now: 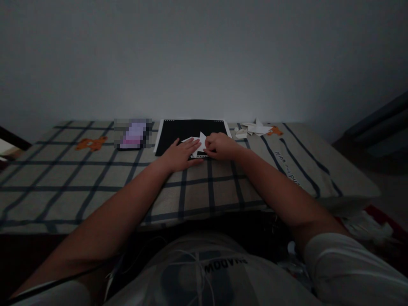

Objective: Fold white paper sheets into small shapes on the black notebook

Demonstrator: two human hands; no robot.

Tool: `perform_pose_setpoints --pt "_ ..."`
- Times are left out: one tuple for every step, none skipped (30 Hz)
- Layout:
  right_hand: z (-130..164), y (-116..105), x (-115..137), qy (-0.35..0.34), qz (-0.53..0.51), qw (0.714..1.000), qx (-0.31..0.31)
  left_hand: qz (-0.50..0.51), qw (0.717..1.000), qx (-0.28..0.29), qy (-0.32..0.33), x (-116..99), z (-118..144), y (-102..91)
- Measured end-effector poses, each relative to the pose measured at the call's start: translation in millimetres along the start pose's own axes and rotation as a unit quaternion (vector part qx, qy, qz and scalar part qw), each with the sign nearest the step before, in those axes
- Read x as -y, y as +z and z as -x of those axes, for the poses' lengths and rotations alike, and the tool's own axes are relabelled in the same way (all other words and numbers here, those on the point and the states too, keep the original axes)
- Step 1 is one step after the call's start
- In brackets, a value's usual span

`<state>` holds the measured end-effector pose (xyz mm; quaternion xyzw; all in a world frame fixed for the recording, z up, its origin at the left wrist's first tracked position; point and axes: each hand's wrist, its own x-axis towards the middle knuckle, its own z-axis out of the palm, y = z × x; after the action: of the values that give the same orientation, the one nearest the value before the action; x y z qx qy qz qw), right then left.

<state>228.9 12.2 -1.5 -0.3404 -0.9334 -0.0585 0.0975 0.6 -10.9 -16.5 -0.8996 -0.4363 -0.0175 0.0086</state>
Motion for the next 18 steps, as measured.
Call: perform_pose_setpoints --pt "0.0 -0.5 -2.4 -0.008 -0.009 1.000 0.004 0.001 1.000 0.000 0.000 -0.2 0.0 -0.4" --pt "0.1 -0.9 -4.9 -0.017 -0.021 1.000 0.010 0.002 1.000 0.002 0.000 -0.2 -0.1 -0.8" --pt "0.3 -1.1 -7.4 -0.027 -0.035 0.999 0.014 0.002 1.000 0.003 0.001 -0.2 -0.2 -1.1" --pt "0.4 -1.3 -9.6 -0.034 -0.049 0.998 0.017 0.002 1.000 0.004 0.001 -0.1 -0.3 -1.3" --pt "0.5 -1.3 -11.3 -0.040 -0.062 0.997 0.019 0.002 1.000 0.004 0.001 0.1 -0.5 -1.3" --pt "0.5 -1.3 -12.6 -0.045 -0.074 0.996 0.022 0.001 1.000 0.003 0.001 0.1 -0.5 -1.2" --pt "0.5 -1.1 -13.4 -0.047 -0.083 0.995 0.024 0.001 1.000 0.001 0.001 0.0 -0.5 -1.0" --pt "0.5 -0.7 -13.8 -0.048 -0.089 0.995 0.025 0.000 1.000 -0.001 0.001 -0.2 -0.5 -0.7" --pt "0.6 -0.2 -13.8 -0.047 -0.092 0.994 0.026 -0.002 1.000 -0.005 0.001 -0.6 -0.4 -0.4" --pt "0.7 0.4 -13.5 -0.045 -0.094 0.994 0.024 -0.005 1.000 -0.010 0.001 -1.0 -0.3 0.0" --pt "0.9 1.1 -13.0 -0.044 -0.096 0.994 0.020 -0.007 1.000 -0.015 0.002 -1.5 -0.3 0.3" --pt "1.2 1.8 -12.2 -0.044 -0.098 0.994 0.013 -0.010 1.000 -0.021 0.004 -1.9 -0.3 0.7" --pt "1.4 2.3 -11.2 -0.045 -0.103 0.994 0.006 -0.012 1.000 -0.027 0.005 -2.1 -0.4 1.0" --pt "1.7 2.6 -10.0 -0.048 -0.108 0.993 -0.001 -0.013 0.999 -0.033 0.007 -2.0 -0.6 1.2" --pt "1.8 2.7 -8.6 -0.049 -0.112 0.993 -0.006 -0.013 0.999 -0.037 0.010 -1.8 -0.8 1.4" --pt "1.7 2.4 -7.2 -0.048 -0.115 0.992 -0.008 -0.013 0.999 -0.039 0.013 -1.4 -1.1 1.5" --pt "1.5 1.7 -5.6 -0.039 -0.116 0.992 -0.011 -0.013 0.999 -0.040 0.015 -0.8 -1.3 1.6" --pt "1.2 0.8 -4.1 -0.026 -0.116 0.993 -0.013 -0.014 0.999 -0.039 0.015 -0.1 -1.5 1.6"
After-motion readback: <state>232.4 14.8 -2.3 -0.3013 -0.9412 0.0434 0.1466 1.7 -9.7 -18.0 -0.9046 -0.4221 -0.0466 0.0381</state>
